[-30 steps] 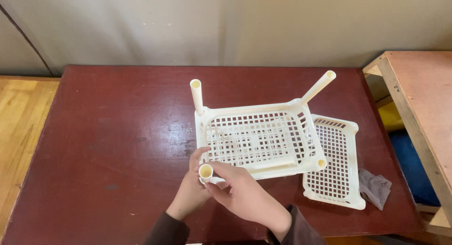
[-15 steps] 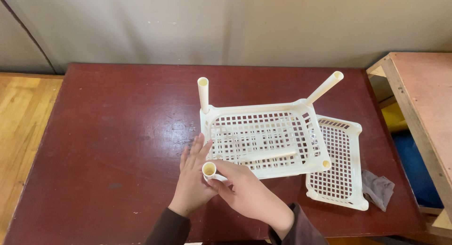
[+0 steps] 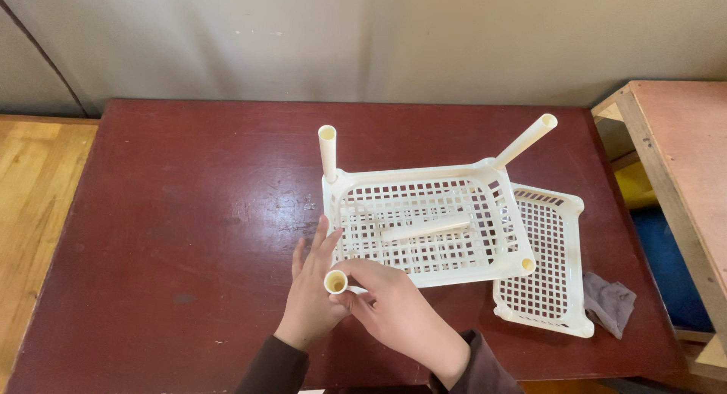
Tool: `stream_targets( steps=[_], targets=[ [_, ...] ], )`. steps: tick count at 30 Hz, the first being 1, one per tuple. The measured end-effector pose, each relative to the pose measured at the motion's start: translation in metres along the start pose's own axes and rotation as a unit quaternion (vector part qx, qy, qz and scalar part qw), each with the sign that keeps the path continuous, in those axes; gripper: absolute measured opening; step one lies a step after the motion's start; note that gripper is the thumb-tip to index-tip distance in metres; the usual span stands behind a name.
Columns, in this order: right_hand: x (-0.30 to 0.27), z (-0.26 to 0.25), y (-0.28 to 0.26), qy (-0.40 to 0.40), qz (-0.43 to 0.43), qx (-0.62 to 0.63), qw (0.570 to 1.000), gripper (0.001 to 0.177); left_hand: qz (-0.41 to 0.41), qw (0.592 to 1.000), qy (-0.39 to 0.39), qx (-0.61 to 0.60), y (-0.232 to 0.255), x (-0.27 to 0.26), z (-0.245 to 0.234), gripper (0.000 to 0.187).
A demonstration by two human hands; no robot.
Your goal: The person assembles a white plastic storage rack by inserting four legs into a basket and stacking a second basket on top. They then wipe the surface of a pink plastic basket with a gray cloth.
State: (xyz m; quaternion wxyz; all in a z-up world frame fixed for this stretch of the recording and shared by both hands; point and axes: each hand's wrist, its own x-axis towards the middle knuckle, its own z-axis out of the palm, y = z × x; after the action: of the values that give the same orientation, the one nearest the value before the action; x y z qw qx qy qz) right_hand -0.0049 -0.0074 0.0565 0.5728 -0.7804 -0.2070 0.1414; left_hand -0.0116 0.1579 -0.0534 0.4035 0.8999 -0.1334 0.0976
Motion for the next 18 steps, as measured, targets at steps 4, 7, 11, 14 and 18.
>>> stream_targets(
  steps=[4, 7, 11, 14, 18],
  targets=[
    [-0.001, 0.001, 0.005, 0.009, -0.011, 0.003, 1.000, 0.026, 0.006, 1.000, 0.009, -0.006, 0.003, 0.003, 0.000, 0.107],
    [0.000, 0.005, 0.009, 0.030, -0.019, -0.043, 0.998, 0.025, 0.001, 1.000, 0.002, 0.001, 0.003, 0.003, 0.000, 0.107],
    [-0.002, 0.012, 0.011, 0.037, -0.004, -0.052, 0.998, 0.024, 0.003, 1.000, 0.006, -0.002, 0.000, 0.002, 0.001, 0.107],
    [-0.002, 0.016, 0.006, 0.058, 0.015, -0.073, 0.996, 0.028, 0.013, 1.000, 0.002, -0.002, -0.002, 0.002, 0.002, 0.105],
    [0.002, 0.001, -0.009, 0.005, 0.018, -0.024, 1.000, 0.035, -0.015, 0.998, -0.020, -0.063, -0.002, 0.003, 0.002, 0.110]
  ],
)
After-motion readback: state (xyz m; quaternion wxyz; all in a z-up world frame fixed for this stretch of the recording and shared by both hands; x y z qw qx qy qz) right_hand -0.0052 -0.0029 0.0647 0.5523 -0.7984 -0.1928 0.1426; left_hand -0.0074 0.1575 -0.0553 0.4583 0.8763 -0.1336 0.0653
